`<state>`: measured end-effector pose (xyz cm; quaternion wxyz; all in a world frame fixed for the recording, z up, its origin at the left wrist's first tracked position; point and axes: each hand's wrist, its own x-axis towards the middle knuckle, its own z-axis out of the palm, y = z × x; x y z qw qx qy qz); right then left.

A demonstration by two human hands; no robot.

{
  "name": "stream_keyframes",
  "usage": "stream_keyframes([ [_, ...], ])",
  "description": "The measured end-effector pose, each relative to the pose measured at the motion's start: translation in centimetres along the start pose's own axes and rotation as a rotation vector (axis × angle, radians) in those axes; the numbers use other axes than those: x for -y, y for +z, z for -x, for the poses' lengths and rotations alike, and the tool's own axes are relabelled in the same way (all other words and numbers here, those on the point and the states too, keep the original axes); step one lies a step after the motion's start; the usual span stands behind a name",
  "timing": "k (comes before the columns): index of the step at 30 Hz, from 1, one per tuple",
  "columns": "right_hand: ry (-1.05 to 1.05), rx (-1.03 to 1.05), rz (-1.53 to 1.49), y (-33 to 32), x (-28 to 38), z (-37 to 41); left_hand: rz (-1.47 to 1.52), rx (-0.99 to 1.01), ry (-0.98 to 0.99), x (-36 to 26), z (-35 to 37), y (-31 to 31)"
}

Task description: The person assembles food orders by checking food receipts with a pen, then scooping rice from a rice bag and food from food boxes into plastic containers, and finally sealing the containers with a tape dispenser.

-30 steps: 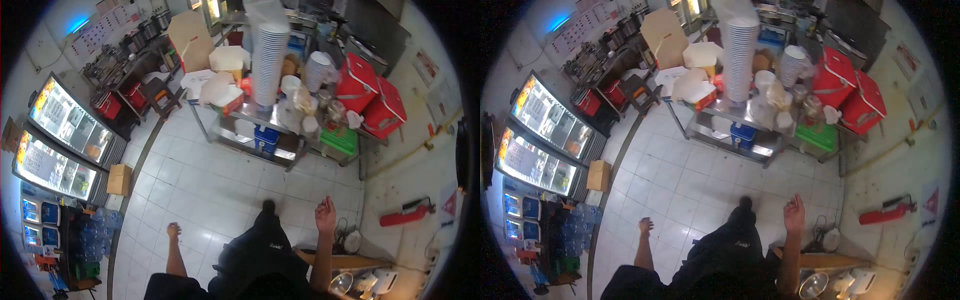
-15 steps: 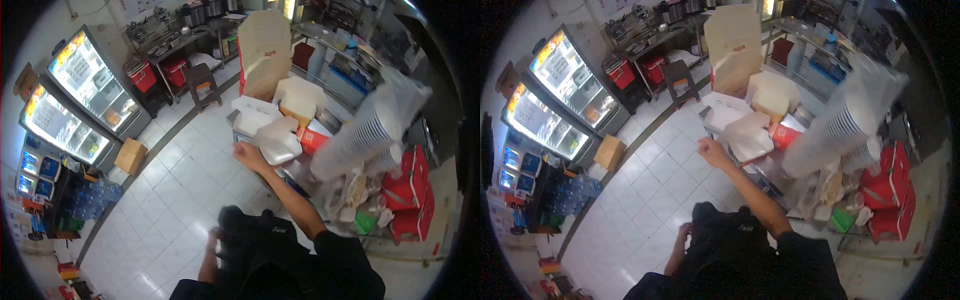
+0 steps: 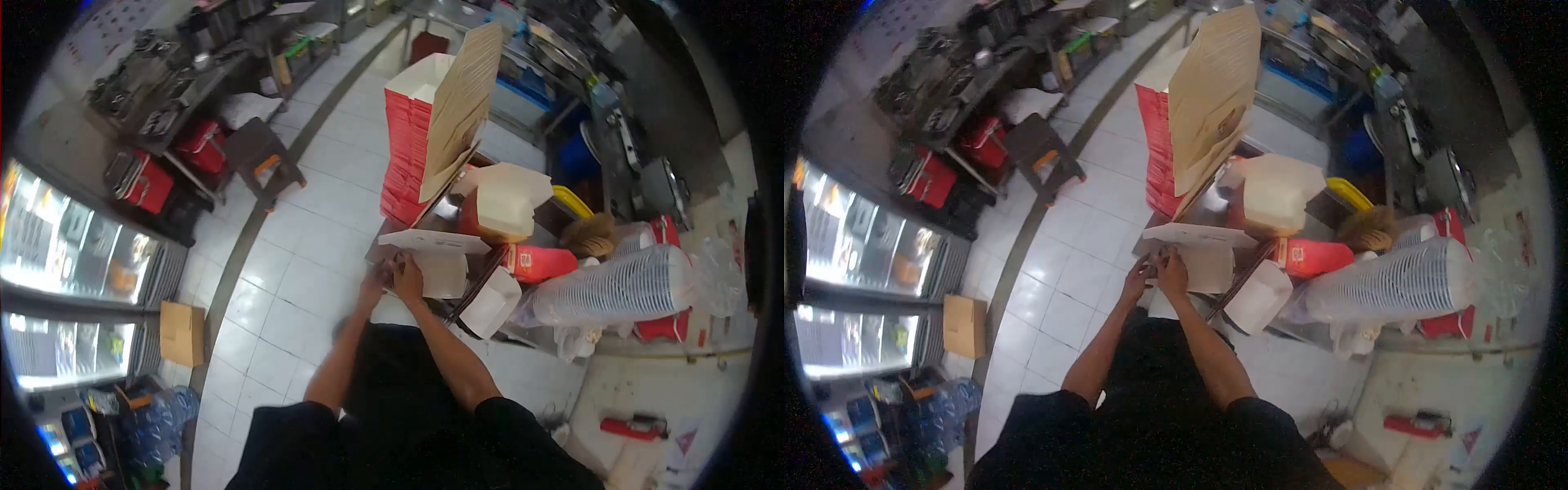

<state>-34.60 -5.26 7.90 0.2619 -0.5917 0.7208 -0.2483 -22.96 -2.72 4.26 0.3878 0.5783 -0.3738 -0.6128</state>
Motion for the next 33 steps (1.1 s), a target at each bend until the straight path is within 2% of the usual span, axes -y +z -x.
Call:
stream_keyframes([
  [1,-0.036,-0.014,-0.134,0.1,-0.2,0.2,0.065,0.072,0.092,1.9,-1.8,0.1],
  [2,-0.078,-0.036,-0.269,0.1,-0.4,0.4,0.066,0.111,0.07,1.8,-1.8,0.4],
  [4,-0.065,-0.072,-0.201,0.3,-1.0,0.5,-0.1,0.107,0.083,0.0,-2.1,1.3],
  [5,-0.088,-0.086,-0.149,0.3,-1.2,0.5,-0.171,0.062,0.008,-2.2,-1.3,1.6],
  [6,-0.082,-0.105,-0.138,-0.1,-0.6,0.3,-0.167,0.083,0.015,-0.5,-2.5,1.9],
  [8,-0.174,-0.168,-0.041,-0.6,0.3,0.3,-0.2,0.019,0.244,0.9,-3.5,2.4],
  [9,-0.146,-0.216,-0.018,-0.5,0.6,0.4,-0.243,0.0,0.459,0.7,-3.2,2.6],
  [10,-0.141,-0.227,-0.012,-0.4,1.0,0.5,-0.24,0.013,0.464,0.4,-3.2,2.4],
  [12,-0.024,-0.128,0.126,-1.3,2.0,0.7,-0.715,0.027,0.75,0.2,-3.2,2.2],
  [13,0.093,-0.127,0.072,-1.6,3.0,0.9,-0.707,0.045,0.768,-0.5,-3.3,2.6],
  [15,0.076,-0.178,0.062,-1.3,3.0,1.4,-0.494,-0.051,0.555,-3.7,-1.3,3.1],
  [16,0.04,-0.208,0.048,-1.3,3.0,1.4,-0.493,-0.035,0.566,-3.0,-1.7,3.3],
  [18,0.039,-0.236,0.037,-1.5,2.9,1.5,-0.521,-0.118,0.868,-0.2,-2.6,2.6],
  [19,-0.024,-0.319,0.03,-1.4,2.8,1.5,-0.458,-0.012,0.568,-0.3,-2.8,2.6],
  [20,-0.082,-0.409,0.03,-1.5,2.7,1.6,-0.46,0.029,0.599,0.0,-2.9,2.6],
  [22,0.004,-0.516,0.043,-3.5,4.2,2.2,-0.469,0.053,0.618,-0.1,-3.0,3.0],
  [24,0.173,-0.352,-0.145,-6.9,6.8,2.4,-0.489,0.067,0.632,-0.2,-3.0,3.8],
  [26,0.192,-0.508,-0.405,-10.6,9.7,3.9,-0.511,0.089,0.651,0.0,-3.3,4.3],
  [28,0.178,-0.545,-0.608,-15.0,11.5,6.4,-0.532,0.129,0.66,0.0,-3.5,5.3],
  [30,0.203,-0.424,-0.792,-19.8,12.6,9.8,-0.567,0.169,0.655,0.4,-3.3,5.5],
  [32,0.018,-0.528,-0.724,-24.4,13.2,14.0,-0.614,0.185,0.646,1.0,-2.8,5.5],
  [33,-0.065,-0.467,-0.838,-26.8,12.9,16.4,-0.639,0.19,0.635,1.2,-2.5,5.6],
])
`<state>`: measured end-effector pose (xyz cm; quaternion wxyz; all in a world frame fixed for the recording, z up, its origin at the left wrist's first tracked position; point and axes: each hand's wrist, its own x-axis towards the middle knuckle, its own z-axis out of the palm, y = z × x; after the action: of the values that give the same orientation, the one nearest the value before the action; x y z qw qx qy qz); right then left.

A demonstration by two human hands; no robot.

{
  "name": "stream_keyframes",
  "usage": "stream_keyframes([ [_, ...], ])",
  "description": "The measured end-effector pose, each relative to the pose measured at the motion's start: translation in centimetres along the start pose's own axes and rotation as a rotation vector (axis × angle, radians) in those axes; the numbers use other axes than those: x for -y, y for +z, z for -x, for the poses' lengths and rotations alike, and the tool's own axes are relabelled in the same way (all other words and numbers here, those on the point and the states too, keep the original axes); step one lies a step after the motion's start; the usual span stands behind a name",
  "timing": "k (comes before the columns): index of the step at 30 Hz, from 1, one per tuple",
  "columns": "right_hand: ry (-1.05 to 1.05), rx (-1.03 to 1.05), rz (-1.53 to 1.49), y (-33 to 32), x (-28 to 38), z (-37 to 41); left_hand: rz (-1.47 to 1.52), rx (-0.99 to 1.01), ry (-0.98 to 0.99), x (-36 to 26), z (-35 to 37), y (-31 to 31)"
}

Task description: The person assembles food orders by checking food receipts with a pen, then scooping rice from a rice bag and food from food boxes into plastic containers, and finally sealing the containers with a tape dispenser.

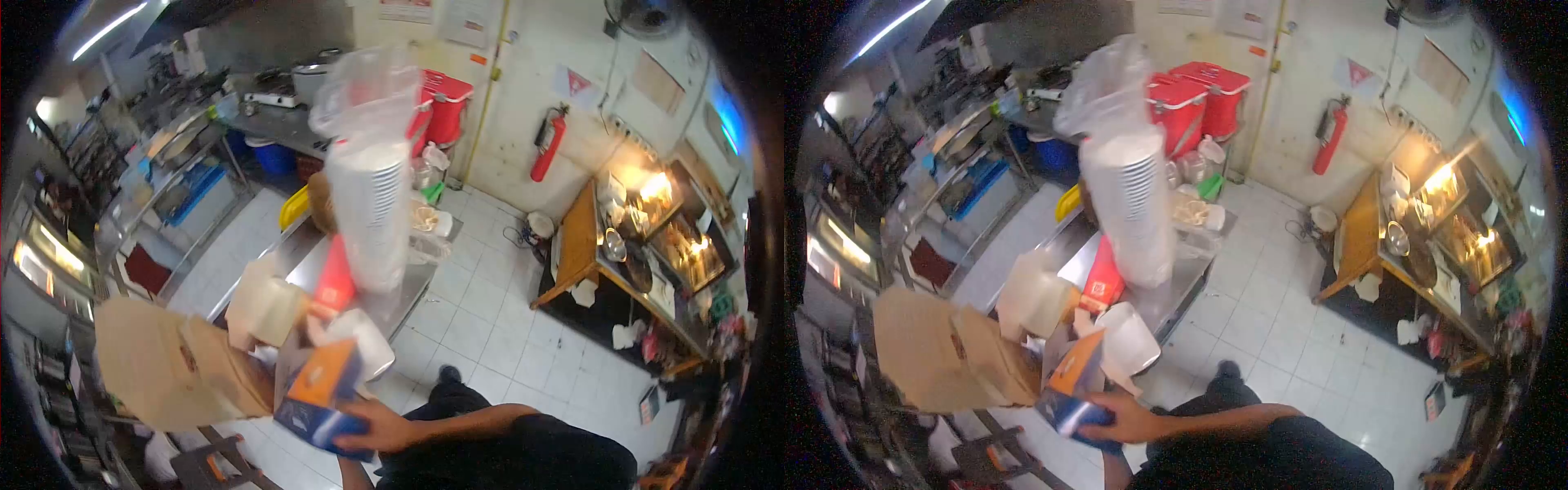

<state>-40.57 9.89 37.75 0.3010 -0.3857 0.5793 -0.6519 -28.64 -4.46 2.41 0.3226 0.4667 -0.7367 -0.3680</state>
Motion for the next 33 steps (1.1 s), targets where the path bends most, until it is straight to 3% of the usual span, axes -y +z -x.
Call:
stream_keyframes([
  [1,-0.028,0.085,-0.122,-2.8,1.7,1.3,-0.028,0.008,-0.007,-0.3,0.5,0.3],
  [5,-0.279,0.061,-0.14,-16.1,2.5,6.5,-0.137,0.094,-0.019,-0.9,3.2,2.9],
  [9,-0.24,-0.268,-0.404,-31.9,-0.8,13.9,-0.227,0.271,-0.085,-2.6,8.7,7.9],
  [10,-0.219,-0.53,-0.423,-34.2,-0.6,14.7,-0.239,0.364,-0.121,-3.0,10.5,9.5],
  [11,-0.193,-0.795,-0.444,-36.4,0.4,15.5,-0.253,0.48,-0.16,-3.8,12.0,11.3],
  [13,-0.037,-1.038,-0.418,-42.0,3.2,18.3,-0.296,0.751,-0.231,-5.6,15.2,14.8],
  [15,-0.072,-1.157,-0.282,-47.4,3.2,20.2,-0.33,1.073,-0.238,-8.4,16.7,19.3],
  [17,-0.03,-1.432,0.076,-52.6,1.6,21.6,-0.343,1.372,-0.058,-11.4,16.1,25.4],
  [19,0.124,-1.541,0.12,-56.8,1.7,21.9,-0.363,1.495,0.261,-15.8,13.2,34.0],
  [21,0.102,-1.604,0.128,-61.1,1.4,21.3,-0.445,1.338,0.64,-24.1,6.7,44.3],
  [22,0.081,-1.648,0.186,-63.5,0.0,21.9,-0.643,1.224,0.924,-25.0,2.3,52.4],
  [24,0.06,-1.682,0.251,-67.7,-1.4,21.9,0.153,0.751,0.506,-41.5,-6.3,52.8],
  [26,0.065,-1.643,0.397,-71.0,-0.5,20.5,-0.479,0.456,0.858,-51.8,-18.9,58.1],
  [28,0.115,-1.623,0.465,-74.6,-1.0,18.3,0.19,0.174,0.813,-54.2,-30.2,65.4],
  [30,0.266,-1.656,0.597,-78.4,-2.2,14.9,0.251,-0.072,0.387,-61.7,-37.4,67.5],
  [31,0.135,-1.629,0.602,-81.6,-7.1,15.9,0.466,0.016,0.242,-64.3,-39.0,68.1],
  [32,0.234,-1.633,0.738,-83.6,-6.3,12.2,0.677,0.109,0.081,-65.8,-40.2,69.3],
  [33,0.338,-1.624,0.88,-85.5,-4.8,8.3,0.736,0.081,0.065,-65.4,-42.6,71.5],
])
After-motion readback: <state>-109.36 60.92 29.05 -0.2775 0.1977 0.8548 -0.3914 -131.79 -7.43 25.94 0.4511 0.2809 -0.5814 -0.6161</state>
